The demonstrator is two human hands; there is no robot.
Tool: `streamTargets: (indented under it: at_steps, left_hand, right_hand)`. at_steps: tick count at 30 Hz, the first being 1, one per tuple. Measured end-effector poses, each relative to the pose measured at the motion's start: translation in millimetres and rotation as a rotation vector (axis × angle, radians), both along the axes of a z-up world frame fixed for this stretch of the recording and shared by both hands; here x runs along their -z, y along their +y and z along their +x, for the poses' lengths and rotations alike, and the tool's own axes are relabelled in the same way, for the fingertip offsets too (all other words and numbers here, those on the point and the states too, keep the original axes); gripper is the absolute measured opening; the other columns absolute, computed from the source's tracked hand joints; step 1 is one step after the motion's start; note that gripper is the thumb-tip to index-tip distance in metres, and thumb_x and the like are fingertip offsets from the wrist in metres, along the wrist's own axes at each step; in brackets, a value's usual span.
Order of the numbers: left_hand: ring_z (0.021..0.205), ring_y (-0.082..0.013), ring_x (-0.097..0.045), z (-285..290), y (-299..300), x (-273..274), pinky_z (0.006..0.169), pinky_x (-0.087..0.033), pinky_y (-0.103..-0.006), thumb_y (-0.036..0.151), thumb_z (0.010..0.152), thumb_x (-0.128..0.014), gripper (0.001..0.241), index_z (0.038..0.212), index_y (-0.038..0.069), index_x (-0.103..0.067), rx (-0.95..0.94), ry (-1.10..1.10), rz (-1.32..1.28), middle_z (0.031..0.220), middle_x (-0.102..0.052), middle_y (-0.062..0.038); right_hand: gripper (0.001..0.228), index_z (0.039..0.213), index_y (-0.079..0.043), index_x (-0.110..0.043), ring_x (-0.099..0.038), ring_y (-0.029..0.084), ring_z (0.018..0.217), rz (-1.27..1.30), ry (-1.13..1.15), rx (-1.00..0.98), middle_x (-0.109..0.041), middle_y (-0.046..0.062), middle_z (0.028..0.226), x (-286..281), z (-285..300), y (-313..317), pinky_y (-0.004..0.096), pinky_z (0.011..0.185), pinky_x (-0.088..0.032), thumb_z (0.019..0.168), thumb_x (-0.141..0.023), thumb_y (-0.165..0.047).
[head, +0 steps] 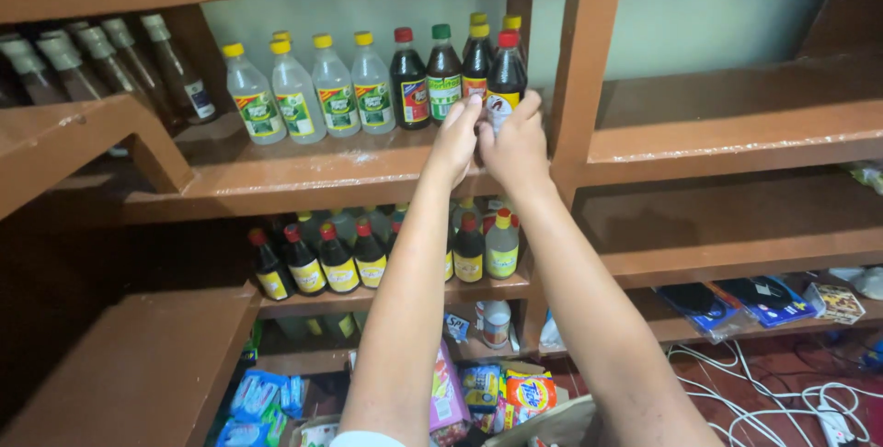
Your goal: Moving condiment bottles from a cardboard box and arranging them onto wooden shelves.
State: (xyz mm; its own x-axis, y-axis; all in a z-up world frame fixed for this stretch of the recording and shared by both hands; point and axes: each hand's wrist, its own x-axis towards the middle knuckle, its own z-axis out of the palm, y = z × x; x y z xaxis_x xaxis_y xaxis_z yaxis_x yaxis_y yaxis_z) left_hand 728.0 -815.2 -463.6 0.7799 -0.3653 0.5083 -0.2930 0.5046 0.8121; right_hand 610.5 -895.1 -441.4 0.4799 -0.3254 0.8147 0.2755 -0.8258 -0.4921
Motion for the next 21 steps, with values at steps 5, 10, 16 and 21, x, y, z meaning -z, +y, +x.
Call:
streamTargets:
  at_steps: [5,10,16,21]
  left_hand:
    - [0.101,-0.0158,-0.057,-14.1,6.7,-3.8,0.091,-0.048,-0.0327,0.032,0.112,-0.05,0.038,0.125,-0.002,-0.061,0.023,-0.074,-0.071,0.111,-0.063,-0.009]
    - [0.106,-0.0136,-0.058,-35.1,12.3,-11.4,0.094,-0.049,-0.0312,0.033,0.11,-0.047,0.033,0.123,0.004,-0.057,0.039,-0.034,-0.195,0.115,-0.063,-0.006]
    - [0.111,-0.0135,-0.06,-45.7,7.4,-12.1,0.1,-0.048,-0.0304,0.034,0.111,-0.046,0.041,0.129,0.0,-0.06,-0.049,-0.258,-0.025,0.12,-0.066,-0.008]
    - [0.106,-0.013,-0.058,-52.0,12.8,-12.9,0.097,-0.047,-0.0301,0.034,0.111,-0.05,0.038,0.13,0.001,-0.059,-0.019,-0.295,0.013,0.118,-0.064,-0.007]
  right_hand:
    - [0.072,0.134,0.009,-0.037,-0.06,0.053,0.107,-0.075,-0.14,-0.09,-0.057,0.035,0.118,2.8,-5.8,-8.7,0.052,0.091,-0.052,0.089,-0.083,-0.023]
    - [0.068,0.138,0.008,-0.039,-0.059,0.043,0.116,-0.139,-0.133,-0.303,-0.056,0.028,0.123,-4.5,-21.2,-22.4,0.046,0.1,-0.048,0.092,-0.082,-0.018]
    - [0.042,0.135,-0.002,-0.049,-0.06,0.013,0.113,0.386,0.096,-0.876,-0.062,0.007,0.122,3.1,-14.3,-42.1,0.032,0.101,-0.051,0.102,-0.069,-0.019]
    - [0.039,0.128,-0.009,-0.048,-0.06,0.012,0.107,0.624,0.052,-1.056,-0.06,0.004,0.115,-0.7,-18.6,-38.3,0.031,0.094,-0.05,0.107,-0.052,-0.042]
